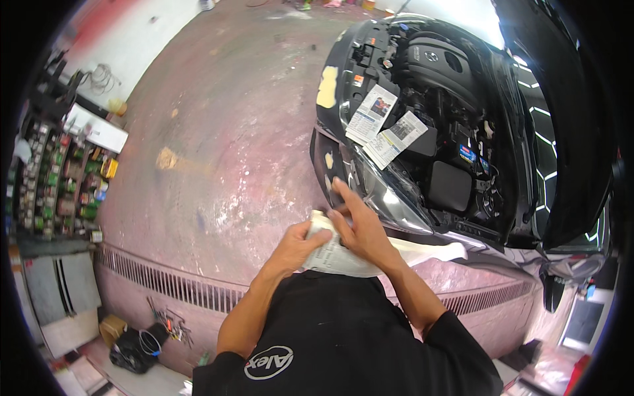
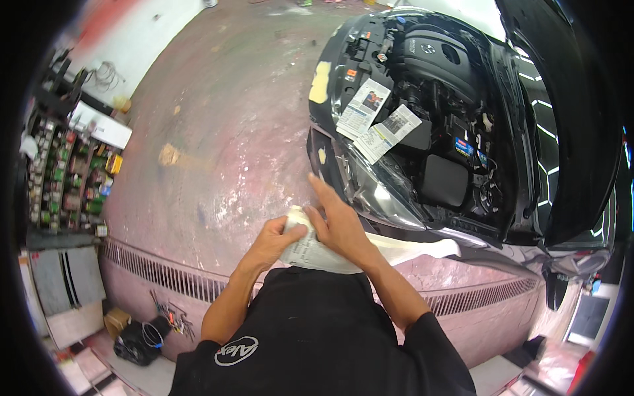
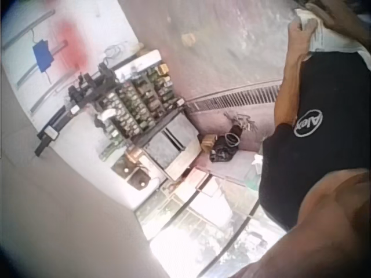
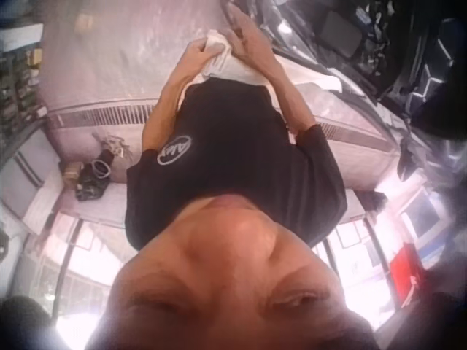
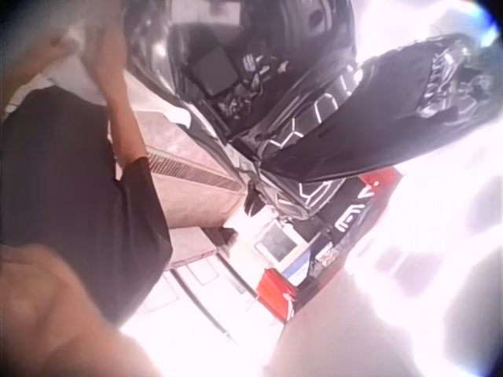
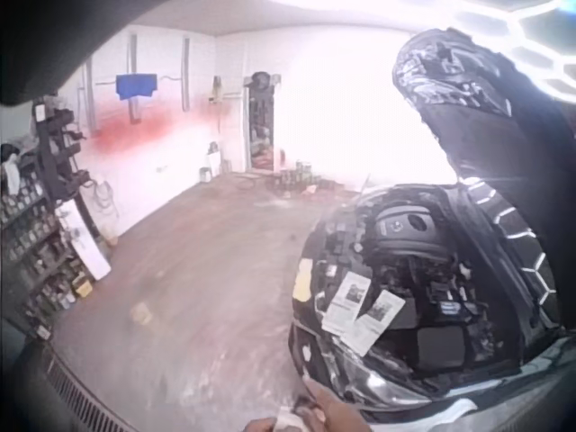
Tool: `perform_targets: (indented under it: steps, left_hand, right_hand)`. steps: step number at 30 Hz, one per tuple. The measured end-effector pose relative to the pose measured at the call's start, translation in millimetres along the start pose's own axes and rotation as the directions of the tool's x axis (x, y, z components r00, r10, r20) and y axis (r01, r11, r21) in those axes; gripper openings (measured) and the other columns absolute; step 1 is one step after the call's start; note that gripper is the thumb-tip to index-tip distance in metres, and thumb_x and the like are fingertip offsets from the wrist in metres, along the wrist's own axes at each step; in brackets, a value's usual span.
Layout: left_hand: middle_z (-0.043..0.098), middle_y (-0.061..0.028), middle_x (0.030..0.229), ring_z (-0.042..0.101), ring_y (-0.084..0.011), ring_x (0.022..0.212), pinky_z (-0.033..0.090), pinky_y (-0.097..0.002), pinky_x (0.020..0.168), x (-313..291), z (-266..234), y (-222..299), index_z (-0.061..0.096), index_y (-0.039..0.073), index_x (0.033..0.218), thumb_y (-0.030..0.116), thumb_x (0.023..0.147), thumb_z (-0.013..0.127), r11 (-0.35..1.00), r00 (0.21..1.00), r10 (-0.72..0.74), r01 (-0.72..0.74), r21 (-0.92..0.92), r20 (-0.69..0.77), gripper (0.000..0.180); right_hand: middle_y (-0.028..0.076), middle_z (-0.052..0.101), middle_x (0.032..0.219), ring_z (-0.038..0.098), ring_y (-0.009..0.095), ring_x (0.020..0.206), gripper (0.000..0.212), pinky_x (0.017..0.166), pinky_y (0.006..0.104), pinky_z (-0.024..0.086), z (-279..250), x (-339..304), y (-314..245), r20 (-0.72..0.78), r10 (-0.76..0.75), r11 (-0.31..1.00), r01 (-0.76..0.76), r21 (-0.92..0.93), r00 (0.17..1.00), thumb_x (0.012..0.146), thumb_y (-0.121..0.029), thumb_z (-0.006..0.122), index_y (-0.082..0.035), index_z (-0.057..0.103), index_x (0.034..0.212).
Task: The person tears newspaper into strips and uses masking tape to attach them to the front bumper and engine bay area of a black car with the hood open. The person also applies a long strip of masking tape along the side of the bumper. The task appears to be preparing the car for painting or detailing by protecting specific areas.
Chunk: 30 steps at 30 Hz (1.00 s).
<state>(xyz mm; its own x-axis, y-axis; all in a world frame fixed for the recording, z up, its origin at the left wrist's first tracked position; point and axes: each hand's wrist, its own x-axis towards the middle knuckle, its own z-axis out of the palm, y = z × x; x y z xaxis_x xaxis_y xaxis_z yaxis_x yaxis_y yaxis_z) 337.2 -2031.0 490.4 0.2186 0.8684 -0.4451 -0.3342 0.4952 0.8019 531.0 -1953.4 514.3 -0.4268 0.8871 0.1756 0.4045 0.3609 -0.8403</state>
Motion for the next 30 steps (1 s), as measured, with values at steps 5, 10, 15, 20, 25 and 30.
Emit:
perform_targets:
  steps: [5, 10, 15, 20, 25, 30]
  left_hand:
    - [0.078, -0.0044, 0.111, 0.072, -0.0119, 0.094, 0.059, -0.0303, 0.085, 25, -96, 23, 0.075, -0.002, 0.127, 0.025, 0.106, 0.079, 0.992, 0.969, 0.06, -0.031, 0.126, -0.238, 0.035]
    - [0.078, -0.0066, 0.113, 0.073, -0.0139, 0.097, 0.059, -0.0322, 0.089, 60, -166, 87, 0.072, -0.003, 0.132, 0.02, 0.107, 0.077, 0.995, 0.912, 0.061, -0.022, 0.1, -0.406, 0.035]
    - [0.077, -0.007, 0.121, 0.073, -0.0166, 0.109, 0.057, -0.0351, 0.101, 113, -219, 141, 0.069, -0.002, 0.139, 0.018, 0.106, 0.078, 0.999, 0.888, 0.011, 0.007, 0.036, -0.459, 0.04]
    - [0.077, -0.007, 0.122, 0.073, -0.0177, 0.112, 0.056, -0.0357, 0.104, 176, -235, 213, 0.069, -0.001, 0.141, 0.019, 0.105, 0.078, 0.99, 0.872, -0.057, 0.112, 0.084, -0.486, 0.042]
    - [0.077, -0.0074, 0.125, 0.073, -0.0176, 0.113, 0.057, -0.0356, 0.104, 231, -254, 251, 0.069, -0.001, 0.142, 0.018, 0.105, 0.077, 0.981, 0.886, -0.077, 0.149, 0.124, -0.456, 0.043]
    - [0.078, -0.0079, 0.127, 0.073, -0.0182, 0.115, 0.057, -0.0347, 0.105, 276, -264, 278, 0.069, -0.001, 0.142, 0.019, 0.105, 0.077, 0.971, 0.903, -0.064, 0.155, 0.183, -0.424, 0.043]
  right_hand:
    - [0.034, 0.057, 0.155, 0.061, 0.048, 0.138, 0.09, 0.117, 0.0518, 0.049, 11, 102, 180, -0.482, 0.3, 0.897, -0.415, -0.151, 0.823, 0.094, -0.041, 0.085, 0.007, 0.047, 0.16]
    - [0.026, 0.062, 0.148, 0.054, 0.048, 0.142, 0.1, 0.117, 0.0601, 0.042, -25, 173, 328, -0.741, 0.654, 0.291, -0.955, 0.061, 0.152, 0.086, -0.064, 0.083, 0.0, 0.047, 0.154]
    - [0.018, 0.073, 0.14, 0.056, 0.043, 0.137, 0.079, 0.113, 0.0554, 0.037, -18, 198, 356, -0.733, 0.68, 0.172, -0.968, 0.184, -0.019, 0.085, -0.054, 0.084, -0.002, 0.065, 0.141]
    - [0.02, 0.081, 0.117, 0.068, 0.037, 0.12, 0.041, 0.102, 0.0534, 0.047, -25, 208, 351, -0.74, 0.665, 0.274, -0.891, 0.362, -0.096, 0.096, -0.036, 0.078, -0.003, 0.078, 0.12]
    - [0.02, 0.08, 0.119, 0.074, 0.029, 0.107, 0.035, 0.099, 0.0421, 0.055, -36, 223, 326, -0.655, 0.722, 0.688, -0.324, 0.649, 0.222, 0.106, -0.023, 0.074, 0.003, 0.072, 0.129]
    - [0.023, 0.078, 0.121, 0.075, 0.032, 0.11, 0.055, 0.106, 0.0405, 0.055, -16, 272, 358, -0.582, 0.663, 0.748, -0.436, 0.5, 0.47, 0.102, -0.024, 0.078, 0.008, 0.063, 0.144]
